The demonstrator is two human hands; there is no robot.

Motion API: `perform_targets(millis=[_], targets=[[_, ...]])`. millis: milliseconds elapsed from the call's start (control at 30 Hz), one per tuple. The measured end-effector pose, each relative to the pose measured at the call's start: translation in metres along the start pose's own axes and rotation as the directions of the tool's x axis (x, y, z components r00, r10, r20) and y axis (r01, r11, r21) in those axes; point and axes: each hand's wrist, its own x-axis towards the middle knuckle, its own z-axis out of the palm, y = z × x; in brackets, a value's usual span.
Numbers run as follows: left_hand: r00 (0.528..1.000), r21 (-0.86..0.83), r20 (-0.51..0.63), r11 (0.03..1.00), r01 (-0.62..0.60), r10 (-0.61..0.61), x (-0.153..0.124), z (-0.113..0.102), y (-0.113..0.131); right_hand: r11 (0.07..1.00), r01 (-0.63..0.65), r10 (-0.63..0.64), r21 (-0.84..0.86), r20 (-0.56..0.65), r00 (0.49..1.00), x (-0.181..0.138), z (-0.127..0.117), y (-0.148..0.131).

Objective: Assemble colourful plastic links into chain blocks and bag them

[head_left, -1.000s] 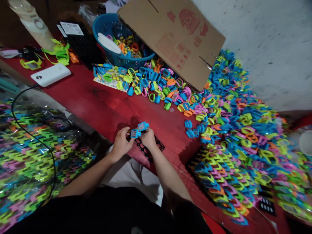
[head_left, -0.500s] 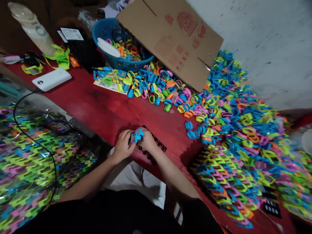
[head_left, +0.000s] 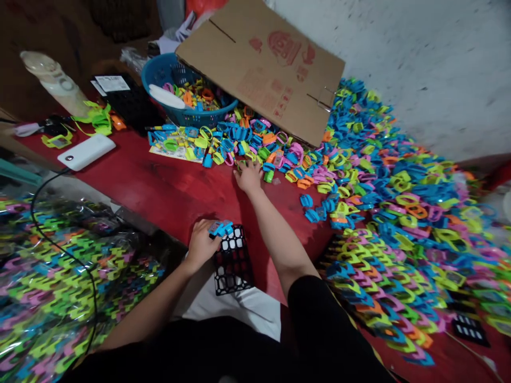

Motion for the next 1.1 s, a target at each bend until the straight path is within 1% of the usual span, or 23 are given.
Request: perform_targets(millis=[67, 133, 200, 267, 400, 533, 633, 700, 767, 833, 867, 933, 967, 1000, 1033, 1067, 1100], targets=[[1.000, 0.006, 0.024, 1.000, 0.013, -0.013, 0.001, 0.000, -0.002, 0.997, -0.040, 0.040, -0.073, 0.001, 0.999, -0.015, 0.007, -0.008], [0.999, 0.001, 0.034, 1.000, 0.030, -0.030, 0.001, 0.001, -0.003, 0.990, -0.070, 0.065, -0.122, -0.040, 0.997, -0.026, 0.011, -0.013], [0.998, -0.009, 0.045, 0.999, 0.038, -0.037, 0.001, 0.002, -0.004, 0.988, -0.081, 0.070, -0.133, -0.084, 0.994, -0.026, 0.012, -0.014], [0.998, -0.016, 0.061, 0.999, 0.035, -0.034, 0.001, 0.002, -0.003, 0.993, -0.050, 0.040, -0.109, -0.090, 0.995, -0.016, 0.012, -0.016], [0.996, -0.003, 0.086, 0.999, 0.035, -0.035, 0.002, 0.000, -0.003, 0.998, 0.013, -0.014, -0.054, -0.019, 1.000, 0.014, 0.015, -0.024], [0.994, 0.031, 0.108, 0.999, 0.013, -0.017, 0.003, -0.002, -0.004, 0.998, -0.026, 0.026, -0.054, 0.000, 1.000, 0.032, 0.014, -0.034], [0.995, 0.026, 0.101, 1.000, -0.012, 0.009, 0.003, -0.001, -0.005, 0.997, -0.074, 0.073, 0.008, 0.083, 0.994, 0.030, 0.007, -0.029], [0.995, 0.014, 0.094, 1.000, -0.013, 0.011, 0.003, 0.000, -0.005, 0.992, -0.097, 0.083, 0.085, 0.147, 0.986, 0.022, 0.001, -0.017], [0.996, 0.001, 0.087, 1.000, 0.000, 0.000, 0.004, 0.000, -0.004, 0.972, -0.130, 0.098, 0.197, 0.165, 0.981, 0.008, -0.004, -0.001], [0.996, -0.003, 0.082, 1.000, 0.016, -0.015, 0.005, -0.001, -0.002, 0.908, -0.163, 0.101, 0.386, 0.174, 0.979, -0.015, -0.008, 0.015], [0.996, -0.003, 0.083, 1.000, 0.020, -0.020, 0.005, -0.001, -0.001, 0.842, -0.174, 0.084, 0.510, 0.196, 0.977, -0.029, -0.008, 0.022], [0.996, -0.007, 0.091, 1.000, 0.023, -0.022, 0.006, -0.002, 0.000, 0.641, -0.186, -0.015, 0.744, 0.255, 0.967, -0.064, -0.006, 0.033], [0.995, -0.008, 0.098, 1.000, 0.024, -0.024, 0.006, -0.003, 0.000, 0.534, -0.191, -0.087, 0.824, 0.278, 0.957, -0.084, -0.003, 0.036], [0.994, -0.009, 0.106, 1.000, 0.026, -0.025, 0.007, -0.003, 0.000, 0.450, -0.193, -0.152, 0.872, 0.288, 0.945, -0.105, 0.000, 0.038], [0.993, -0.008, 0.113, 1.000, 0.029, -0.028, 0.007, -0.003, -0.001, 0.397, -0.193, -0.201, 0.898, 0.290, 0.936, -0.125, 0.004, 0.038], [0.993, -0.005, 0.117, 0.999, 0.033, -0.032, 0.007, -0.003, -0.001, 0.370, -0.184, -0.224, 0.911, 0.280, 0.934, -0.144, 0.008, 0.038], [0.992, 0.001, 0.119, 0.999, 0.038, -0.038, 0.007, -0.003, -0.001, 0.363, -0.173, -0.223, 0.916, 0.265, 0.938, -0.160, 0.013, 0.036]])
